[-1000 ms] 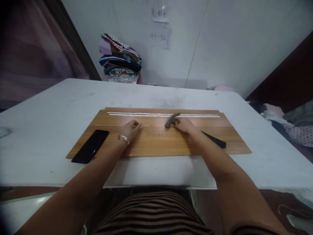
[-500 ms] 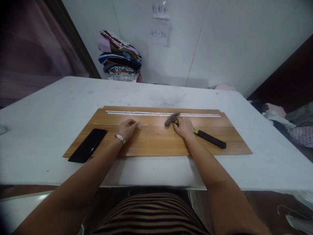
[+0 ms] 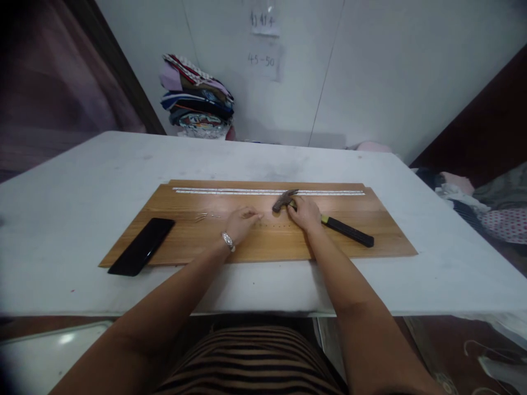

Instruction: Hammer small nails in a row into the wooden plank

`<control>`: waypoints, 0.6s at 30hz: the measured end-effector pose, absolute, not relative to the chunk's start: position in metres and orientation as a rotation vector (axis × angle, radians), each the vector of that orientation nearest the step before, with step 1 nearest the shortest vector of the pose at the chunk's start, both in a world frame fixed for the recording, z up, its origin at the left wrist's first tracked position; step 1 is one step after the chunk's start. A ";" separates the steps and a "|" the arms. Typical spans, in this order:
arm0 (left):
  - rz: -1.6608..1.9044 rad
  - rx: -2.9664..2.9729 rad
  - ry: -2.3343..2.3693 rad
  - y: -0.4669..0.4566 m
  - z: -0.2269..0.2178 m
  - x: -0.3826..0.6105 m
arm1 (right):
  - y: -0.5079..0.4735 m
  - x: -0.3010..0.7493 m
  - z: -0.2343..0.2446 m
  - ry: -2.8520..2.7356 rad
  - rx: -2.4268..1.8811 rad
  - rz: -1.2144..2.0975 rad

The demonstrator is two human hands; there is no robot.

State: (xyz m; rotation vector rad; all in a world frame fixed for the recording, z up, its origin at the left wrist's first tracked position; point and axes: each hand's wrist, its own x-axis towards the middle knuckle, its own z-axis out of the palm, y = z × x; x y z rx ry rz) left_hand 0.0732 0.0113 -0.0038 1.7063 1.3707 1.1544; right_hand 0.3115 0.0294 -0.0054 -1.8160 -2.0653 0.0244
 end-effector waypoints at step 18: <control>0.944 1.913 1.552 0.003 -0.010 0.090 | 0.033 0.311 -0.006 -2.090 -1.869 0.009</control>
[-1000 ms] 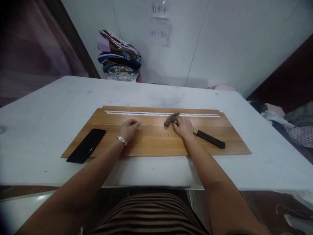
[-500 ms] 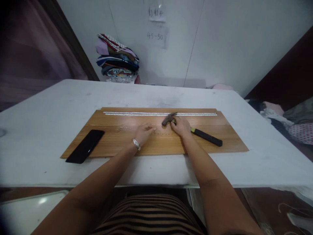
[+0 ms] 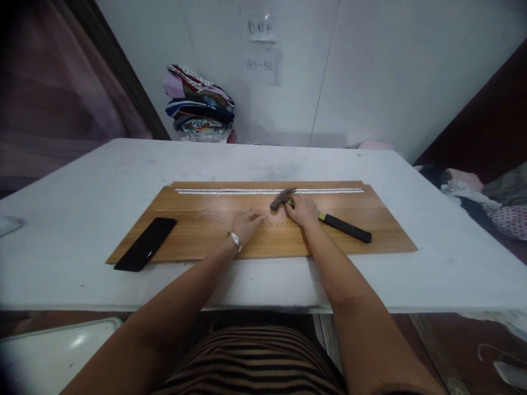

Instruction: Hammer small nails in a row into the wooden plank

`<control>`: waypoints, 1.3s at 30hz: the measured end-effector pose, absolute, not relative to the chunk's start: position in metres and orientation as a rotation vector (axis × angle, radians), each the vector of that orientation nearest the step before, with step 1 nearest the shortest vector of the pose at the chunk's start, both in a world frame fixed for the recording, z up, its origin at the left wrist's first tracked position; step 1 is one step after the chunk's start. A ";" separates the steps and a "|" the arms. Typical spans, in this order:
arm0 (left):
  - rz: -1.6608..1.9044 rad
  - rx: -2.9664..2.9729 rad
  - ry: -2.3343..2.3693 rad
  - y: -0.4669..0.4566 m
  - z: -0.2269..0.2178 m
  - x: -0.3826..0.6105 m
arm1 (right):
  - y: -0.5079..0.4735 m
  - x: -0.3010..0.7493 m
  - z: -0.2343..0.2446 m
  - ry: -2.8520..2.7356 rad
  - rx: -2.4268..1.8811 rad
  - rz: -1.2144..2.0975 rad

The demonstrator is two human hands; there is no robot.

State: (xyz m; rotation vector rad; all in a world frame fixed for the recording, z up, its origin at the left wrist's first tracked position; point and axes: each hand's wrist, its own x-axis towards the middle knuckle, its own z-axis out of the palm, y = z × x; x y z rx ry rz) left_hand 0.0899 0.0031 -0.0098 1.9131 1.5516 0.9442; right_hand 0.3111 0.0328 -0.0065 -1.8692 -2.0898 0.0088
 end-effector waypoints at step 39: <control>0.817 2.014 1.614 0.005 -0.007 0.091 | 0.028 0.307 0.002 -2.076 -1.877 0.043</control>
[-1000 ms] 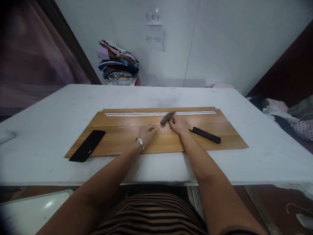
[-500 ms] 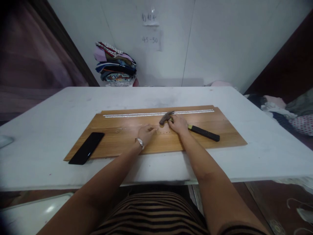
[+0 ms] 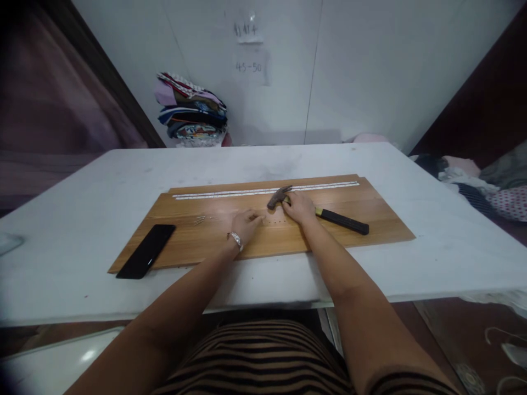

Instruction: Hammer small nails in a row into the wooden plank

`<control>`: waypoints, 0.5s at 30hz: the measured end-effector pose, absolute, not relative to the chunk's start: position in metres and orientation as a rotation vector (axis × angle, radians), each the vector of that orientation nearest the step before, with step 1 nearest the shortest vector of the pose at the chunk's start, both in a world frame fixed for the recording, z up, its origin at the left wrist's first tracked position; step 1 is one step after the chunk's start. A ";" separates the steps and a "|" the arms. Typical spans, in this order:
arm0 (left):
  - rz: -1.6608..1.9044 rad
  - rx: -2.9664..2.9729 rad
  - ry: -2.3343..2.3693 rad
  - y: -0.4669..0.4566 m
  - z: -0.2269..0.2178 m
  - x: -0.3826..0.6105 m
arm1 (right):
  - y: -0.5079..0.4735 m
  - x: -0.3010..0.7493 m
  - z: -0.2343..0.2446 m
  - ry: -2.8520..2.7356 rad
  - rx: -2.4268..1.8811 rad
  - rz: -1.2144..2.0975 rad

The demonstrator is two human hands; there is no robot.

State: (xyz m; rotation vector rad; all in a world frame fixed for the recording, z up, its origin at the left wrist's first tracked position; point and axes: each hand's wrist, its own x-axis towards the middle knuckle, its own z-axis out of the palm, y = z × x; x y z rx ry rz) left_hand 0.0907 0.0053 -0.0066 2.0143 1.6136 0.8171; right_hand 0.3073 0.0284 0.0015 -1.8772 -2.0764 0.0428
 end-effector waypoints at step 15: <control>0.801 2.056 1.651 0.006 -0.009 0.090 | 0.027 0.307 0.003 -2.074 -1.868 0.051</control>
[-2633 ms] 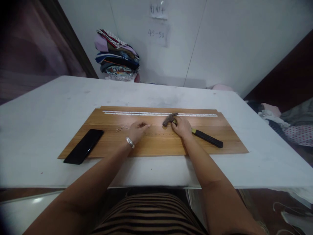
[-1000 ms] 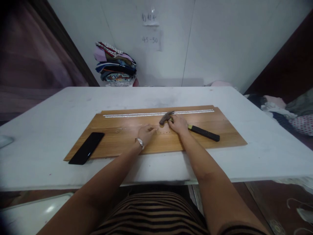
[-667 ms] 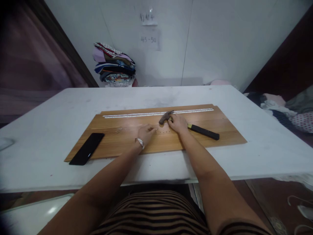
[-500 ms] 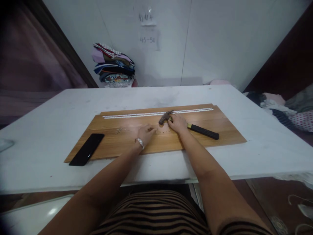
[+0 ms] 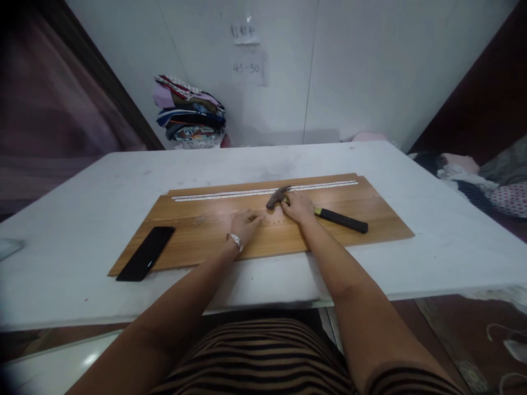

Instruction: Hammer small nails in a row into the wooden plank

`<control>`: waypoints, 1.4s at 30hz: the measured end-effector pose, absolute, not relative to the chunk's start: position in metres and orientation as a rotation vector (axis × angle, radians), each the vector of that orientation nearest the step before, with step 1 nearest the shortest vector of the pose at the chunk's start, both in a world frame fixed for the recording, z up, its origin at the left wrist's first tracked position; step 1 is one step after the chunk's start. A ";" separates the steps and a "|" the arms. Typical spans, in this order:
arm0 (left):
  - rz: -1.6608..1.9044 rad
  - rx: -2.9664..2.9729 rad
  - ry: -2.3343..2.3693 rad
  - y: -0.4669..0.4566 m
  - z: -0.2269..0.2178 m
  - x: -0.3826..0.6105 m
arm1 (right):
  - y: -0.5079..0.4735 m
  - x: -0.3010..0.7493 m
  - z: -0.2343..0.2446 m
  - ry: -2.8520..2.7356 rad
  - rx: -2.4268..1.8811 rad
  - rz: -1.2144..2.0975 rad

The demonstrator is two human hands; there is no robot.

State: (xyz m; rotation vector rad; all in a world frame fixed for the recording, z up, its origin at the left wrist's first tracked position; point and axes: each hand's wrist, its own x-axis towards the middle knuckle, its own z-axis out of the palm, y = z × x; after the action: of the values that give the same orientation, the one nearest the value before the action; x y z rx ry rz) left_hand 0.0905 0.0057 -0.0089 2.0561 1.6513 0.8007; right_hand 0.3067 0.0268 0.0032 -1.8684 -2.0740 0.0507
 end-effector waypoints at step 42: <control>0.613 2.235 1.699 -0.004 -0.006 0.090 | 0.037 0.332 0.034 -1.905 -1.855 0.942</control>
State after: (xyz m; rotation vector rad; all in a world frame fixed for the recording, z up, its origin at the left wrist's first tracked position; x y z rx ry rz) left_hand 0.0903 -0.0038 -0.0056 2.2347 1.6993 0.6133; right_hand 0.3322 0.0374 0.0341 -1.8551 -1.9050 0.9424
